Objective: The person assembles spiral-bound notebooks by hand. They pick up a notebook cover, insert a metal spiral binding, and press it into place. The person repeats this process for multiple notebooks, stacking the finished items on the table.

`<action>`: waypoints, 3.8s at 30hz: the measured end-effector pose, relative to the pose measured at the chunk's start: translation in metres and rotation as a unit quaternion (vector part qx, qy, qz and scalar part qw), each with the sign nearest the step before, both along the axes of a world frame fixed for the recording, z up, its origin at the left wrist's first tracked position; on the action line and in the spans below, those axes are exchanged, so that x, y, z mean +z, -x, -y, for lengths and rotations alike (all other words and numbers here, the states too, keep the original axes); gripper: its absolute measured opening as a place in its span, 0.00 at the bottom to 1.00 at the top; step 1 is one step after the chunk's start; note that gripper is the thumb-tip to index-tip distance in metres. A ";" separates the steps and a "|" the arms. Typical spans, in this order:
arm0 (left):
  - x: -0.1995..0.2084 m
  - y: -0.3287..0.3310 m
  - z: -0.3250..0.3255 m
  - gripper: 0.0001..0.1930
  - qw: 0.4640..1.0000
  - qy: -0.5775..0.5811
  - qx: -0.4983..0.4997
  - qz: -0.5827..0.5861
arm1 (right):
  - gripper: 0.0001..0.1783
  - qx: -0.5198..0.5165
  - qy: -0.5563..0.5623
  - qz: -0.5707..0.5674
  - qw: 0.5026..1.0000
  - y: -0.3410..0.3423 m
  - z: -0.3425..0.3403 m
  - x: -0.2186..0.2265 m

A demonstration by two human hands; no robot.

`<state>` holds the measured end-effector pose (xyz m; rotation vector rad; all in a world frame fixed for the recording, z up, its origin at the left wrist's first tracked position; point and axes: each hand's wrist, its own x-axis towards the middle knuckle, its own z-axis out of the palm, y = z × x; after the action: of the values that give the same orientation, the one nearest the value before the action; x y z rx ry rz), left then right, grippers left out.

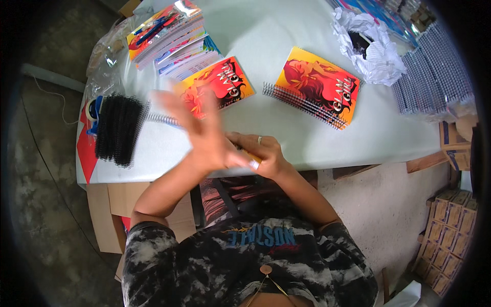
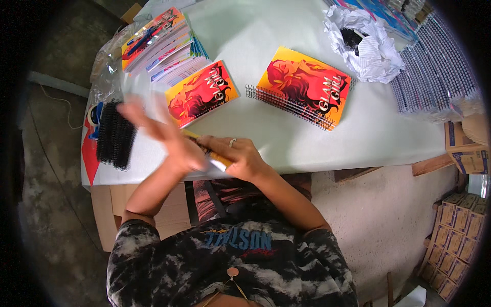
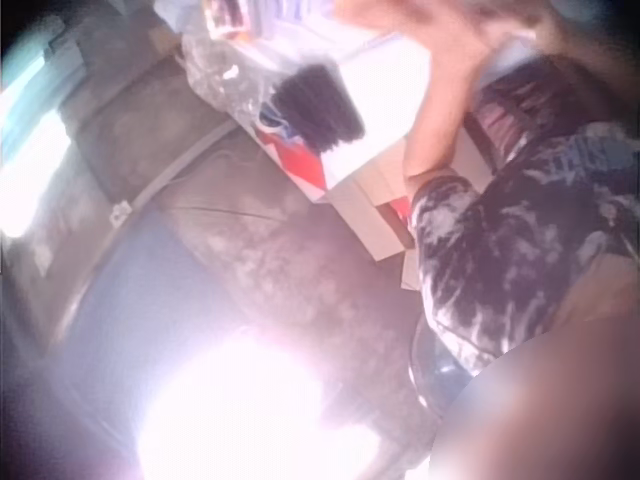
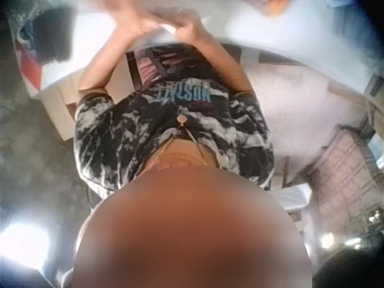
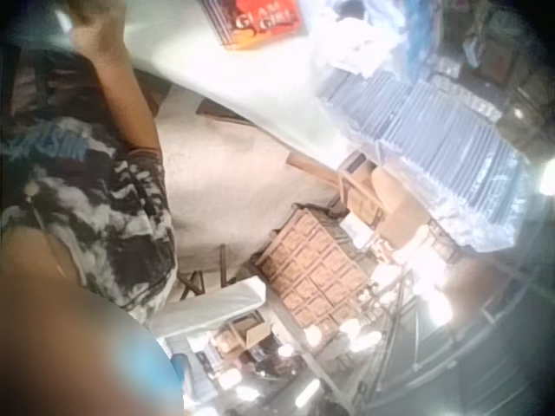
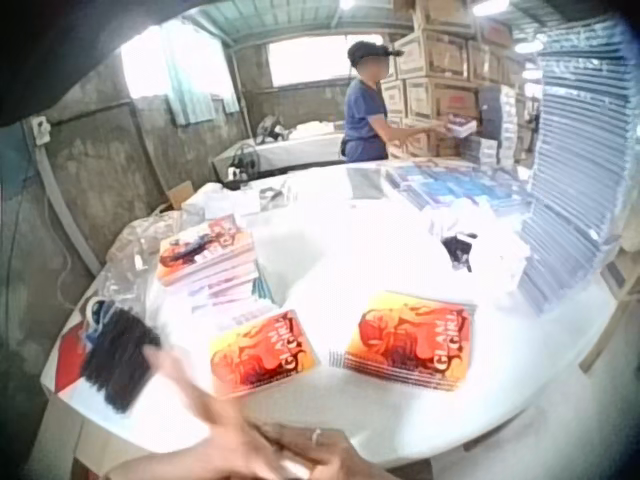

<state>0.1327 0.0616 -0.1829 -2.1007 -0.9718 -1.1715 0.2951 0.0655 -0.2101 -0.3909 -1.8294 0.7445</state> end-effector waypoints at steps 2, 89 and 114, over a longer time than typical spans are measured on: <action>-0.041 -0.012 0.024 0.59 0.991 0.100 -0.082 -0.019 | 0.22 -0.013 0.048 -0.033 0.998 -0.008 -0.008 -0.004; -0.044 -0.110 -0.130 0.13 0.871 0.334 0.079 0.353 | 0.21 -0.509 0.216 -0.048 0.832 -0.127 -0.065 -0.036; 0.044 0.070 0.051 0.32 0.588 0.649 -0.396 0.277 | 0.11 -0.095 -0.034 0.180 0.979 -0.047 0.016 0.034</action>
<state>0.0624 0.0106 -0.1390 -3.7382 -1.4846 -1.9632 0.3422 0.0498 -0.1759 -0.6806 -2.1107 0.4996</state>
